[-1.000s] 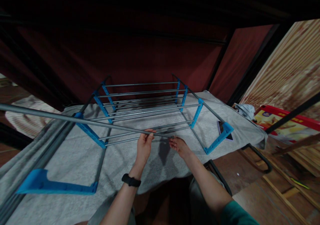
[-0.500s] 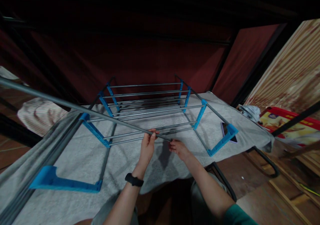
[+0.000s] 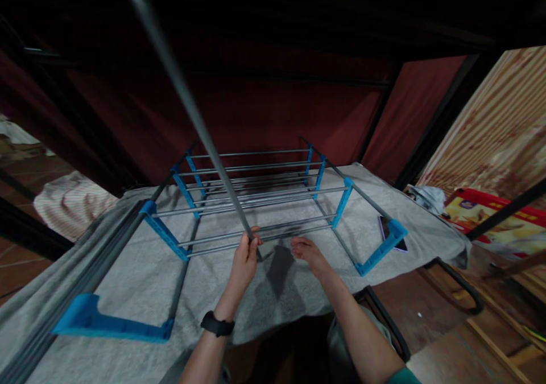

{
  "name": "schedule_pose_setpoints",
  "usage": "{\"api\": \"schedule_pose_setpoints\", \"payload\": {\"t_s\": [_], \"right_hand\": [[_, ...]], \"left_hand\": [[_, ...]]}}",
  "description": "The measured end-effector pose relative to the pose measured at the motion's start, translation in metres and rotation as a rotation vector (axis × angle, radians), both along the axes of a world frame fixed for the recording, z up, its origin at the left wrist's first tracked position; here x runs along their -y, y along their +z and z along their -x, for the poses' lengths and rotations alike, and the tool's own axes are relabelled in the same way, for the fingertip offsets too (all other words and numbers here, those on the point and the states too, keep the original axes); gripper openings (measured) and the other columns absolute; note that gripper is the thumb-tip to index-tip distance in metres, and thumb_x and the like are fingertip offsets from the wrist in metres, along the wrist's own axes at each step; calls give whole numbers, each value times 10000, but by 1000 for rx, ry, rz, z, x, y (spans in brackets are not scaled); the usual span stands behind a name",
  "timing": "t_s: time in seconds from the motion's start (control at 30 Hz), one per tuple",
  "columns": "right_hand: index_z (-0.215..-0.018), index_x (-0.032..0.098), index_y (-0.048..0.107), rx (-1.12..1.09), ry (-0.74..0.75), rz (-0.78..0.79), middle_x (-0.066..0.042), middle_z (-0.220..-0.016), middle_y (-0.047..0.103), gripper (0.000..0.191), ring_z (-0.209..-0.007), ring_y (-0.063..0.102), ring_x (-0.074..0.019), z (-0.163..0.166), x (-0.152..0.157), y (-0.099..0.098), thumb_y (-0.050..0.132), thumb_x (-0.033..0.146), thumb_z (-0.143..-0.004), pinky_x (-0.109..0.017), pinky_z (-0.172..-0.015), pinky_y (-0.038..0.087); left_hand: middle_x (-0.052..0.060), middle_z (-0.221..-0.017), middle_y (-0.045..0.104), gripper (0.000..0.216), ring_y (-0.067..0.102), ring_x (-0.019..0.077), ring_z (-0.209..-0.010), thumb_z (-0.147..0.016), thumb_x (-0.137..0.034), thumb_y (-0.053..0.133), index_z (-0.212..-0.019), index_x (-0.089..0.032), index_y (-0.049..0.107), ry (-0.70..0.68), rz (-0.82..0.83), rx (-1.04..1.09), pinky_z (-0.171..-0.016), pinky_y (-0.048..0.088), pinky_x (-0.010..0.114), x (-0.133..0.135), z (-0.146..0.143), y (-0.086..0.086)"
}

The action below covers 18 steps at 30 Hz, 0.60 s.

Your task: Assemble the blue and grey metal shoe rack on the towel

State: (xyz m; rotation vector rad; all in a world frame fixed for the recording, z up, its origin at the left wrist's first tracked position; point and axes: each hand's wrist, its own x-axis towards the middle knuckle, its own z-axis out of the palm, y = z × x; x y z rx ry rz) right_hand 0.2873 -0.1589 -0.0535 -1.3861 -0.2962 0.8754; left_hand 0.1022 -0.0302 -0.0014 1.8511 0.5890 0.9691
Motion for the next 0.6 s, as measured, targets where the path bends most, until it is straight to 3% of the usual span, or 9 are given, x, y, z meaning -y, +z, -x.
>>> {"api": "schedule_pose_setpoints", "payload": {"t_s": [0.2,0.4,0.6], "right_hand": [[-814,223,756,-18,-116,-85,-48,-863,787,335,-692,653,-158,-14,6,11,827,360,-517,-308,-668,504],[-824,216,764,-41,-204,-134,-62,-874,798,311,-706,667,-165,-30,19,25,810,332,-538,-313,-690,520],[-911,232,750,-72,-261,-250,-51,-937,809,300,-825,729,-183,-44,34,36,809,314,-628,-332,-807,576]], "left_hand": [[37,-874,647,367,655,208,-826,-999,-387,416,-1264,-195,582,-43,-149,-170,-828,538,353,-3,17,3],[71,-867,706,415,695,233,-835,-954,-369,427,-1255,-175,637,-76,-244,-261,-886,573,388,-23,34,-7],[136,-1095,775,432,744,264,-934,-894,-347,463,-1229,-191,688,-119,-215,-413,-924,592,413,-48,61,-20]]}}
